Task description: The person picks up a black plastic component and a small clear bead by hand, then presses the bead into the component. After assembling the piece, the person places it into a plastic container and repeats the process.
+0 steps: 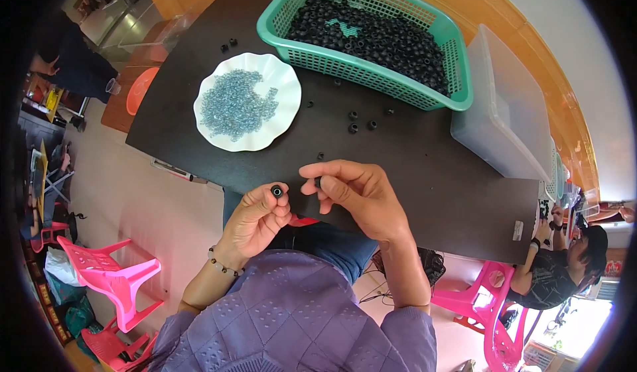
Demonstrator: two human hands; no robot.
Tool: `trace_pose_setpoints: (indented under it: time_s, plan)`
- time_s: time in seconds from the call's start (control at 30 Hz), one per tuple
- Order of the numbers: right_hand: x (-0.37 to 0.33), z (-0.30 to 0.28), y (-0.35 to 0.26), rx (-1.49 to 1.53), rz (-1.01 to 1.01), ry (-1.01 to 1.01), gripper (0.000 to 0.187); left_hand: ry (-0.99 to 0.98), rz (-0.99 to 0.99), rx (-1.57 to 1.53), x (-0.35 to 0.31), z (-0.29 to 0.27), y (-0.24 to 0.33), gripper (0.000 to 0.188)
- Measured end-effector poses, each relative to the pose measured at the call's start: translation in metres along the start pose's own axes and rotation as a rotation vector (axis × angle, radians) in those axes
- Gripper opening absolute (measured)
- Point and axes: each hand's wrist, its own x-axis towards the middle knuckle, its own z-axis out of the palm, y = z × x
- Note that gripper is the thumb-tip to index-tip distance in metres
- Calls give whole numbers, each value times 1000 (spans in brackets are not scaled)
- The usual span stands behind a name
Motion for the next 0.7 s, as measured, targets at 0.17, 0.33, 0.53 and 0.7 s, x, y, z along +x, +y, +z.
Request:
trace_pose_setpoints:
  time_s: [0.17, 0.33, 0.53, 0.7]
  plan:
    - [-8, -2, 12, 199, -3, 16, 28, 33, -10, 65, -1, 6, -1, 26]
    - [-14, -7, 25, 450, 5, 3, 25, 3, -13, 28, 2, 6, -4, 25]
    - [-17, -6, 25, 526, 35, 9, 23, 12, -17, 38, 3, 6, -7, 24]
    - [-20, -8, 29, 393, 15, 3, 23, 22, -17, 46, 3, 8, -8, 24]
